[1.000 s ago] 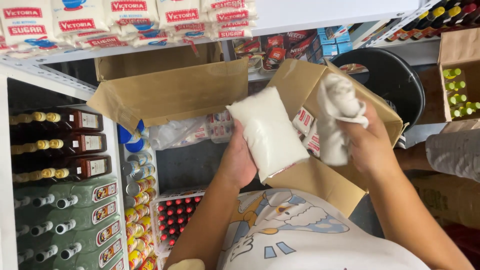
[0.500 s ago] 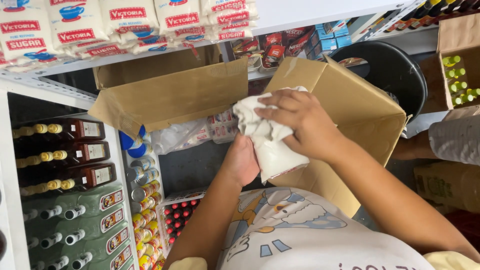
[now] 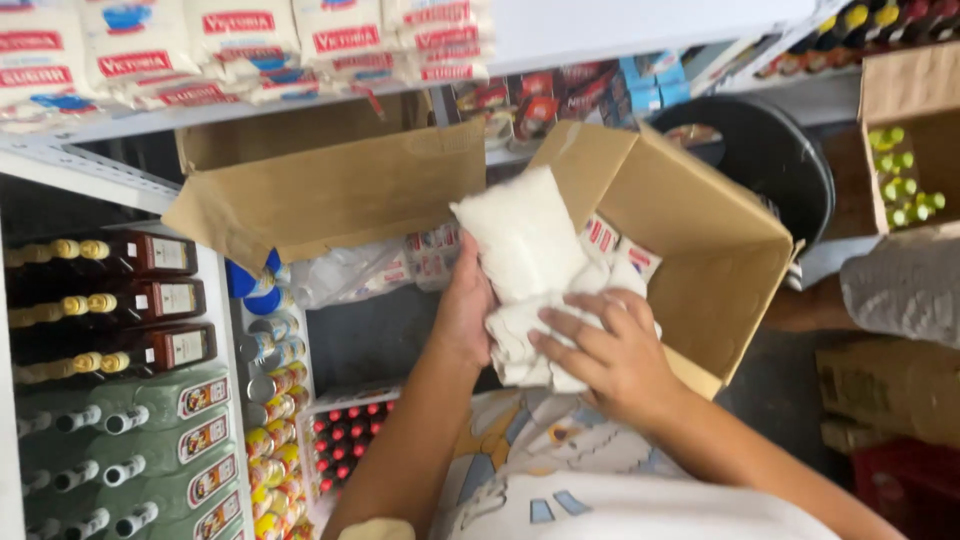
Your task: Remove bags of sugar from a cardboard box and place them onto retail shelving.
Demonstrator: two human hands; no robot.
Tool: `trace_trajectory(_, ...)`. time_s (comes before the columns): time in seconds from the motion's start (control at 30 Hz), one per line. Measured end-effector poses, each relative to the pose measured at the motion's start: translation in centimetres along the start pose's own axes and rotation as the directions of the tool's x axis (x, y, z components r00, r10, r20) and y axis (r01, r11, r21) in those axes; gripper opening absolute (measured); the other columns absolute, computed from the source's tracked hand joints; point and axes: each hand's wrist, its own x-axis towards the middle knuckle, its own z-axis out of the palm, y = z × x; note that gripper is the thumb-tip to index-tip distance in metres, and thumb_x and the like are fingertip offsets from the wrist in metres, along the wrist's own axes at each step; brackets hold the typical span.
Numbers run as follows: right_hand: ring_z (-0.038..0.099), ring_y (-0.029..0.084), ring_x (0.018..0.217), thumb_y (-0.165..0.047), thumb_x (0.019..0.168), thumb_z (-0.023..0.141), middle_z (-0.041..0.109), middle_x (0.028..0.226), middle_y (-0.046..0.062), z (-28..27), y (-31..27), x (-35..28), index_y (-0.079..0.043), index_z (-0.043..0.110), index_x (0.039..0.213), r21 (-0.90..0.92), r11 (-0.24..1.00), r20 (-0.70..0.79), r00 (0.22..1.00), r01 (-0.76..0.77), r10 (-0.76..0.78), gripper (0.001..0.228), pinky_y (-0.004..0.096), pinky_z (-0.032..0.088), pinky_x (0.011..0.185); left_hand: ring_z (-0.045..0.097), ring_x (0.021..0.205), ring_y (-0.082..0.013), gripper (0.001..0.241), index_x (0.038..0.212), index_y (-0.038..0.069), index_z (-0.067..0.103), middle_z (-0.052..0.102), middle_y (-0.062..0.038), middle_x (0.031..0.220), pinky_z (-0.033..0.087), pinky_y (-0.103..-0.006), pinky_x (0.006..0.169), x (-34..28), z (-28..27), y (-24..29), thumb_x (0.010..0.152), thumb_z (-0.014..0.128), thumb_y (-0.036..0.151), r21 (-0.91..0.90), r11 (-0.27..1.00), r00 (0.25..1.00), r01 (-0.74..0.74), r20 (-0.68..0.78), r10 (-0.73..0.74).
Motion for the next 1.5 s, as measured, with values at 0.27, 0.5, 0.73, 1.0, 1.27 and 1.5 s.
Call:
trace_trajectory(0.27, 0.060, 0.029, 0.114, -0.014, 0.074, 0.073, 0.065, 0.126, 0.005, 0.9, 3.4, -8.3, -0.014, 0.069, 0.121, -0.008, 1.000, 0.039, 0.999, 0.014, -0.013, 0.047, 0.049, 0.043, 0.095, 0.048, 0.142, -0.0281, 0.074, 0.156, 0.011, 0.038, 0.049, -0.008, 0.156, 0.038, -0.0490, 0.120, 0.4, 1.7, -2.3, 0.103, 0.038, 0.062, -0.055, 0.986, 0.985, -0.158, 0.060, 0.162)
trace_trajectory(0.5, 0.053, 0.033, 0.113, -0.025, 0.050, 0.087, 0.061, 0.119, 0.010, 4.8, 7.6, -15.6, -0.011, 0.066, 0.121, 0.037, 0.938, 0.328, 0.891, -0.343, 0.313, 0.076, 0.052, 0.039, 0.095, 0.050, 0.140, -0.0259, 0.070, 0.156, 0.011, 0.039, 0.050, -0.007, 0.154, 0.040, -0.0472, 0.118, -0.9, 3.1, -4.5, 0.104, 0.036, 0.059, 0.001, 0.972, 0.969, -0.237, -0.068, 0.236)
trace_trajectory(0.73, 0.053, 0.036, 0.112, -0.034, 0.063, 0.083, 0.059, 0.109, 0.016, 9.8, 8.1, -16.5, -0.007, 0.065, 0.105, -0.173, 0.903, 0.502, 0.754, -0.394, 0.425, 0.053, 0.051, 0.040, 0.095, 0.052, 0.137, -0.0258, 0.071, 0.154, 0.012, 0.040, 0.052, -0.007, 0.152, 0.042, -0.0473, 0.115, -2.0, 2.6, -8.4, 0.102, 0.036, 0.060, -0.009, 0.968, 0.951, -0.250, -0.192, 0.243)
trace_trajectory(1.0, 0.054, 0.031, 0.113, -0.019, 0.079, 0.066, 0.059, 0.128, 0.013, 10.8, 7.9, -17.0, -0.010, 0.064, 0.106, -0.264, 0.938, 0.413, 0.852, -0.226, 0.322, 0.028, 0.049, 0.040, 0.097, 0.053, 0.136, -0.0263, 0.073, 0.154, 0.011, 0.041, 0.053, -0.006, 0.151, 0.042, -0.0484, 0.114, -3.2, 0.8, -8.3, 0.100, 0.042, 0.062, -0.014, 0.961, 0.920, -0.278, -0.293, 0.262)
trace_trajectory(1.27, 0.055, 0.034, 0.111, -0.029, 0.054, 0.090, 0.057, 0.115, 0.014, 8.2, 9.4, -14.8, -0.010, 0.059, 0.120, 0.012, 0.920, 0.444, 0.826, -0.392, 0.346, 0.075, 0.049, 0.042, 0.092, 0.053, 0.135, -0.0256, 0.072, 0.153, 0.014, 0.042, 0.054, -0.005, 0.150, 0.042, -0.0485, 0.114, -1.8, 0.8, -5.4, 0.100, 0.040, 0.062, -0.031, 0.963, 0.939, -0.267, -0.235, 0.253)
trace_trajectory(1.5, 0.072, 0.031, 0.106, -0.026, 0.083, 0.071, 0.075, 0.114, 0.015, 15.8, 20.7, -17.1, -0.011, 0.061, 0.130, 0.332, 0.362, 0.631, 0.491, -0.871, 0.601, 0.050, 0.037, 0.054, 0.095, 0.053, 0.136, -0.0265, 0.070, 0.153, 0.011, 0.042, 0.054, -0.007, 0.150, 0.042, -0.0489, 0.115, -0.6, 0.1, -3.2, 0.102, 0.038, 0.061, -0.028, 0.969, 0.942, -0.245, -0.242, 0.231)
